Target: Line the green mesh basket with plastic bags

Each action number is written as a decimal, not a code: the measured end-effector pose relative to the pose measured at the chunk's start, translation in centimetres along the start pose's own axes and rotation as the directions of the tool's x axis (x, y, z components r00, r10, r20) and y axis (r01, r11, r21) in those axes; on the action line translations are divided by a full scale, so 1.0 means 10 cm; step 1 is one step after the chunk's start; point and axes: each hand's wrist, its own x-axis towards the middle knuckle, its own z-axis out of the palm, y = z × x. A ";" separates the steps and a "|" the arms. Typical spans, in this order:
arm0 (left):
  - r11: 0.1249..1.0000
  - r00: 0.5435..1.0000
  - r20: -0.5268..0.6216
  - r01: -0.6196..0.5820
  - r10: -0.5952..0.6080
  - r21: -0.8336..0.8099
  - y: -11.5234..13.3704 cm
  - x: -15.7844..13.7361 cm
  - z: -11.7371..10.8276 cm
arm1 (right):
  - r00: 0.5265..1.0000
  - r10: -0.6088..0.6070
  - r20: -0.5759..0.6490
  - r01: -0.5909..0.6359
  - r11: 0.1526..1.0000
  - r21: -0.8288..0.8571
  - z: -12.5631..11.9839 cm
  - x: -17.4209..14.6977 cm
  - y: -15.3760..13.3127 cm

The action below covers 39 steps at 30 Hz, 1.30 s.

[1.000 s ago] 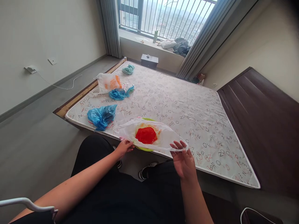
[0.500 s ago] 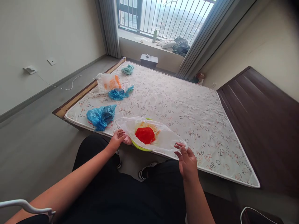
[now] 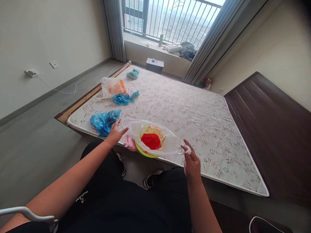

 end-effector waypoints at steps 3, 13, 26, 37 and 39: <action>0.972 0.990 0.132 -0.011 0.044 -0.237 0.14 0.00 0.00 | 0.999 0.040 -0.025 -0.040 0.999 -0.018 0.06 0.12 0.09; 0.883 0.706 0.539 -0.429 0.459 -0.189 1.06 -0.45 0.50 | 0.843 -0.117 0.524 0.323 0.890 -0.320 1.06 0.57 -0.04; 0.959 0.793 0.541 -0.242 0.281 -0.145 0.66 -0.61 0.77 | 0.960 0.189 0.204 -0.164 0.977 -0.135 1.13 0.56 0.29; 0.958 0.903 0.350 -0.175 0.248 -0.228 0.53 -0.59 0.92 | 0.903 -0.016 0.428 0.191 0.909 -0.370 1.06 0.68 0.19; 0.950 0.894 0.393 -0.096 0.213 -0.297 0.57 -0.61 0.95 | 0.854 -0.142 0.500 0.364 0.849 -0.382 1.11 0.62 0.08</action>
